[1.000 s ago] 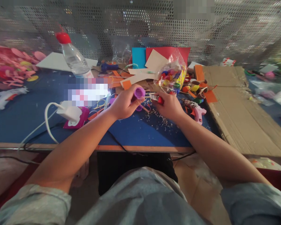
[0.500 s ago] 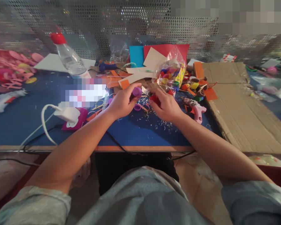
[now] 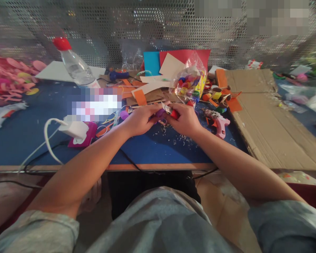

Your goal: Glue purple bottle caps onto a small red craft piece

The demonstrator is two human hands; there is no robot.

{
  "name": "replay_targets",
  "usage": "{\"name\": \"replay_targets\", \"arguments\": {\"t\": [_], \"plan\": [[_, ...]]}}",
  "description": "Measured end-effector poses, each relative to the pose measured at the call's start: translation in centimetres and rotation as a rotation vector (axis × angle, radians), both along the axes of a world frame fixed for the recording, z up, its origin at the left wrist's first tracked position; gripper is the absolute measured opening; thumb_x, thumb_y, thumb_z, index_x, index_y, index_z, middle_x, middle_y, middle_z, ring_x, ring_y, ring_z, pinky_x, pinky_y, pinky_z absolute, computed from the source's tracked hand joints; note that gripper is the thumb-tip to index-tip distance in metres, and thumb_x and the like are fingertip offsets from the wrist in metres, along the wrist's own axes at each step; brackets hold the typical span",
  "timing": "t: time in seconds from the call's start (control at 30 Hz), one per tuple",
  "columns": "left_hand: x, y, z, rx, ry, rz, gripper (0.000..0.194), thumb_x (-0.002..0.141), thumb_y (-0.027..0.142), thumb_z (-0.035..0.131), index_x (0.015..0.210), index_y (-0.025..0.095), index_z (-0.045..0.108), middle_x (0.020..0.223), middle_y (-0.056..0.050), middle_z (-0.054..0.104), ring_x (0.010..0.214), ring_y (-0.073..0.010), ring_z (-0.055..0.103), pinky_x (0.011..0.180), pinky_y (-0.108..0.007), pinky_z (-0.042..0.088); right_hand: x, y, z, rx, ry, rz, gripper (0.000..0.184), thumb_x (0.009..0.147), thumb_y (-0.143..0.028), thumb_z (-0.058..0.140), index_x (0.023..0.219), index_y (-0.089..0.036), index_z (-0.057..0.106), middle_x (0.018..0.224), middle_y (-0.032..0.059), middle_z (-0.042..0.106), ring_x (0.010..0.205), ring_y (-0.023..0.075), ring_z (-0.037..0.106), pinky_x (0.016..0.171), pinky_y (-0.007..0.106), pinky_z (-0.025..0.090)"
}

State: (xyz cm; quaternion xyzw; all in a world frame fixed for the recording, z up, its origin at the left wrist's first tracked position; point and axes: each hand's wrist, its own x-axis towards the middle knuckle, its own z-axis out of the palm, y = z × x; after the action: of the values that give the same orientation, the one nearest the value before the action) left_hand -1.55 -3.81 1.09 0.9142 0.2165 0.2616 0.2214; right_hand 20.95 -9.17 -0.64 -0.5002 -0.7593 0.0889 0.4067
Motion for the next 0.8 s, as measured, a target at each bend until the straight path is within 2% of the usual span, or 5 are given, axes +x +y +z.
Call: {"name": "replay_targets", "arguments": {"t": [0.13,0.27,0.5,0.67,0.8], "plan": [[0.0,0.2,-0.4,0.015,-0.030,-0.009,0.040,0.105,0.020,0.056,0.141,0.022,0.072,0.124,-0.012,0.080,0.132,-0.0273,0.073,0.115,-0.044,0.056,0.0,0.0,0.0,-0.023,0.029,-0.044,0.006,0.090,-0.027,0.069,0.086,-0.023,0.069,0.076,0.0023,0.068,0.070,0.0188,0.058,0.072,0.036,0.049],[-0.1,0.3,-0.4,0.028,-0.065,0.041,0.049,0.110,0.026,0.049,0.158,0.022,0.058,0.115,-0.011,0.078,0.105,-0.0214,0.075,0.099,-0.038,0.058,0.4,-0.4,0.1,0.090,0.085,-0.158,0.011,0.094,-0.034,0.067,0.094,-0.025,0.073,0.077,0.0021,0.065,0.073,0.0202,0.058,0.074,0.039,0.052],[-0.3,0.1,0.0,-0.048,-0.180,0.100,0.041,0.111,0.042,0.054,0.144,0.021,0.067,0.105,-0.008,0.075,0.086,-0.0173,0.067,0.081,-0.033,0.056,0.8,-0.5,0.0,0.215,0.185,-0.241,0.024,0.098,-0.048,0.066,0.093,-0.026,0.075,0.074,0.0023,0.058,0.071,0.0214,0.056,0.073,0.041,0.052],[0.2,-0.6,0.2,-0.109,-0.247,-0.038,0.059,0.101,0.056,0.074,0.146,0.019,0.066,0.106,-0.009,0.079,0.085,-0.0160,0.071,0.079,-0.030,0.058,0.4,-0.4,-0.2,0.166,0.156,-0.151,0.017,0.096,-0.040,0.067,0.085,-0.027,0.067,0.072,0.0016,0.058,0.070,0.0206,0.055,0.072,0.041,0.052],[0.3,-0.6,0.1,-0.151,-0.304,-0.057,0.053,0.103,0.055,0.073,0.142,0.019,0.071,0.114,-0.011,0.082,0.087,-0.0161,0.075,0.081,-0.029,0.061,0.1,-0.3,-0.5,0.185,0.141,-0.099,0.016,0.093,-0.034,0.068,0.081,-0.028,0.060,0.070,0.0002,0.057,0.069,0.0196,0.054,0.068,0.039,0.049]]}}
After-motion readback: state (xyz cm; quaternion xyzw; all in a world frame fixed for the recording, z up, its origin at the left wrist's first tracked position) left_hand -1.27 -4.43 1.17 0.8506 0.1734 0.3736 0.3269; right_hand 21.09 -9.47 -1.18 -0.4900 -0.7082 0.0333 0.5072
